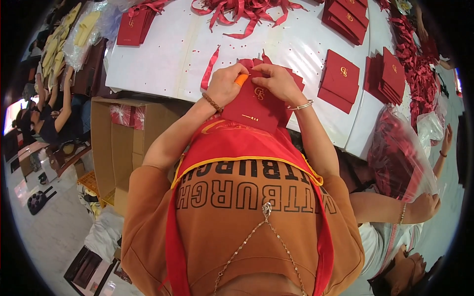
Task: The person is tying ribbons and packaging small red paper gift bags/envelopes.
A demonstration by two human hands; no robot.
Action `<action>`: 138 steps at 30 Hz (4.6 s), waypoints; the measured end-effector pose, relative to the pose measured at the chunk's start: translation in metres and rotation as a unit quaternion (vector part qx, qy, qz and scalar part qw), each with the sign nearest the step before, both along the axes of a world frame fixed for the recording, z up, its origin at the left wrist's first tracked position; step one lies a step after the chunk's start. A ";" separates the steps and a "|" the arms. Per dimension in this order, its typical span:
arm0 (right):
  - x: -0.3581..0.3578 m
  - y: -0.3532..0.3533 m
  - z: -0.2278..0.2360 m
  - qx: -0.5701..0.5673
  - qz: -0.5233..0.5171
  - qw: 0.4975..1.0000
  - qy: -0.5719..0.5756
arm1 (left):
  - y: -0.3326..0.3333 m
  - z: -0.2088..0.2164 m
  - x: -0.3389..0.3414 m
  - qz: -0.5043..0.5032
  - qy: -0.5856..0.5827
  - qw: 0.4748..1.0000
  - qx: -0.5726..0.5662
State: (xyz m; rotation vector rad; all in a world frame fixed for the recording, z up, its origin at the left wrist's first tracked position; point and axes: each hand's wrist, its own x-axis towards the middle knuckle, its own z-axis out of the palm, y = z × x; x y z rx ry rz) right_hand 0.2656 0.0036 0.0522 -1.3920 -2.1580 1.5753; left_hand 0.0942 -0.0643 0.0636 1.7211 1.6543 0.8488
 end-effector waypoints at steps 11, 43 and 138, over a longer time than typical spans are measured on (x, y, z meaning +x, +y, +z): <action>-0.003 -0.006 0.015 0.043 0.017 0.999 -0.012 | 0.005 0.006 0.013 -0.078 0.223 0.969 0.066; -0.002 -0.031 0.027 0.330 0.000 0.943 -0.037 | 0.085 0.053 -0.008 -0.247 0.257 0.893 -0.274; 0.044 -0.026 -0.012 0.002 -0.135 0.987 0.091 | 0.007 -0.016 0.047 -0.070 0.144 0.976 0.144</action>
